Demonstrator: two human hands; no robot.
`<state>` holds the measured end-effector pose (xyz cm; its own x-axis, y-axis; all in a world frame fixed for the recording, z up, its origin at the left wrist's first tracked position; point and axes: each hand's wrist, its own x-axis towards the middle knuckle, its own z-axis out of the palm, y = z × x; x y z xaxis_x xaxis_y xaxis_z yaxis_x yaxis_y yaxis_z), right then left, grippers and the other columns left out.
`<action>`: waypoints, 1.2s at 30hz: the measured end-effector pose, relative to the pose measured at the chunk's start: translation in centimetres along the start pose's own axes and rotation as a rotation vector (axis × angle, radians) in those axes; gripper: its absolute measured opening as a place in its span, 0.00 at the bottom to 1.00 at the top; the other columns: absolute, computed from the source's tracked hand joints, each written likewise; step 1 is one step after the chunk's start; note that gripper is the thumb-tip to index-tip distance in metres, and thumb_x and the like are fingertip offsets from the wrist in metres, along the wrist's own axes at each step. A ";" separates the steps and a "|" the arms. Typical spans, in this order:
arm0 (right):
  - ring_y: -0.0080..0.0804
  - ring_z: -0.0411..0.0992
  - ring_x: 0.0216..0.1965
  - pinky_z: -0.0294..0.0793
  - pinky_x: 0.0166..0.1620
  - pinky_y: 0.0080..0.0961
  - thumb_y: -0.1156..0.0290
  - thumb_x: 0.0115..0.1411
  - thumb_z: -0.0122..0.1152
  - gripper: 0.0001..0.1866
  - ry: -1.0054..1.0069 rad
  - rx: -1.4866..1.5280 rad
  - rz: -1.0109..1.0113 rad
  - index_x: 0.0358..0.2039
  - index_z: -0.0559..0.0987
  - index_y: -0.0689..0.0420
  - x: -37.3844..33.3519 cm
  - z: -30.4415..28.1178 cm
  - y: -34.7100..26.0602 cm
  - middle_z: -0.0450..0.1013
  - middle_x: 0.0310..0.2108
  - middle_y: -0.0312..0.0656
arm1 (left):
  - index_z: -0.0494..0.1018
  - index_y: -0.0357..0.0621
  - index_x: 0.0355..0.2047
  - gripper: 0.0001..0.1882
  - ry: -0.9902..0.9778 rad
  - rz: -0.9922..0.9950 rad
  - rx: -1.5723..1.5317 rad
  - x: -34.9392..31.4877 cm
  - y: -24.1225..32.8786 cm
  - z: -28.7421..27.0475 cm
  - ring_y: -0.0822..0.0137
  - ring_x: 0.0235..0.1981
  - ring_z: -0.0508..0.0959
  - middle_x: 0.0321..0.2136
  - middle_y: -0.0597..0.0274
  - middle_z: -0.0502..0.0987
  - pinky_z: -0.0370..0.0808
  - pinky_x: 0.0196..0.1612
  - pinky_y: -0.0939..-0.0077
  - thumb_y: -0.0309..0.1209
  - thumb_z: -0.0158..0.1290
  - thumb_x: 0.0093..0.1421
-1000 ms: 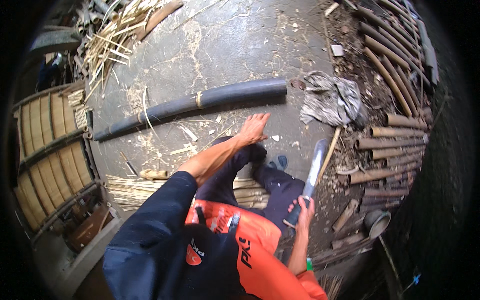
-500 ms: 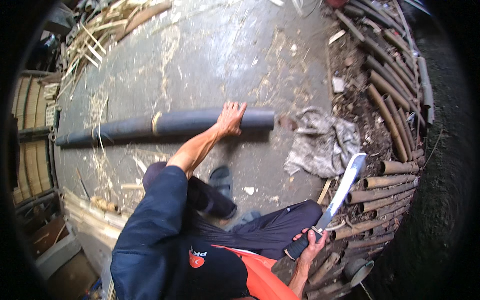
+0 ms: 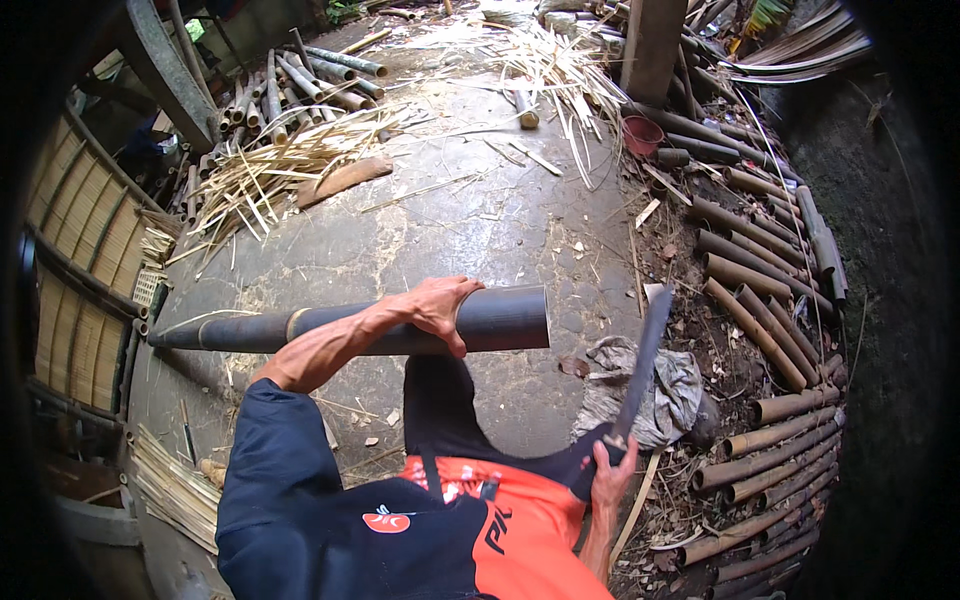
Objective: The person gathers and aligns thin bamboo strips, then uses a machete and a wooden mallet to split a long black pipe into sections.
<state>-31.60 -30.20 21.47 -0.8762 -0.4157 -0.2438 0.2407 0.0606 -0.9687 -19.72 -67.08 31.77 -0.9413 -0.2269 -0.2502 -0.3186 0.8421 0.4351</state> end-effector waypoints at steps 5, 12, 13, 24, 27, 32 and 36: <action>0.20 0.66 0.21 0.67 0.24 0.17 0.79 0.51 0.56 0.39 -0.328 -0.160 -0.162 0.61 0.49 0.47 1.6 5.8 -4.2 0.68 0.24 0.35 | 0.65 0.42 0.46 0.45 -0.264 -0.020 -0.310 0.2 -1.5 5.2 0.55 0.41 0.72 0.38 0.50 0.73 0.68 0.44 0.66 0.44 0.66 0.24; 0.19 0.63 0.19 0.66 0.25 0.17 0.78 0.50 0.57 0.37 -0.440 -0.215 -0.337 0.60 0.55 0.45 3.8 9.0 -4.3 0.67 0.20 0.33 | 0.66 0.42 0.47 0.40 -0.599 -0.245 -0.572 5.1 -4.6 2.7 0.61 0.43 0.71 0.41 0.55 0.72 0.68 0.45 0.67 0.37 0.67 0.29; 0.18 0.63 0.18 0.66 0.24 0.17 0.78 0.50 0.58 0.37 -0.420 -0.234 -0.361 0.59 0.56 0.45 3.1 8.9 -4.6 0.66 0.19 0.32 | 0.66 0.42 0.47 0.40 -0.652 -0.279 -0.655 5.4 -5.0 3.1 0.61 0.44 0.71 0.42 0.55 0.72 0.68 0.46 0.66 0.36 0.67 0.30; 0.44 0.67 0.47 0.66 0.48 0.28 0.70 0.49 0.61 0.34 -0.430 -0.490 -0.591 0.57 0.60 0.48 5.7 9.2 -5.0 0.66 0.48 0.52 | 0.62 0.35 0.49 0.40 -0.753 -0.345 -0.823 6.9 -6.8 4.1 0.54 0.40 0.74 0.40 0.47 0.72 0.71 0.42 0.59 0.36 0.62 0.33; 0.44 0.68 0.45 0.67 0.46 0.29 0.70 0.49 0.61 0.34 -0.446 -0.504 -0.657 0.57 0.60 0.47 5.6 10.1 -4.8 0.67 0.46 0.52 | 0.62 0.35 0.49 0.41 -0.770 -0.384 -0.888 6.1 -7.3 4.2 0.53 0.39 0.74 0.40 0.47 0.72 0.71 0.41 0.57 0.36 0.62 0.32; 0.47 0.70 0.36 0.69 0.41 0.34 0.66 0.51 0.58 0.33 -0.388 -0.711 -0.715 0.57 0.57 0.41 5.6 10.5 -4.5 0.70 0.35 0.51 | 0.62 0.36 0.49 0.41 -0.759 -0.397 -0.850 5.9 -6.1 3.2 0.55 0.39 0.74 0.39 0.48 0.72 0.71 0.42 0.59 0.35 0.63 0.31; 0.51 0.69 0.38 0.69 0.42 0.37 0.68 0.52 0.57 0.33 -0.413 -0.901 -0.592 0.57 0.56 0.42 5.6 11.4 -5.3 0.70 0.35 0.55 | 0.65 0.40 0.48 0.41 -0.556 -0.171 -0.719 5.2 -5.8 4.8 0.56 0.36 0.75 0.37 0.51 0.73 0.72 0.41 0.62 0.38 0.65 0.29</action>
<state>-33.03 -43.24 25.81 -0.5093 -0.8503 0.1323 -0.6932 0.3142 -0.6487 -22.27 -70.77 23.76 -0.7452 0.1044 -0.6587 -0.6159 0.2708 0.7398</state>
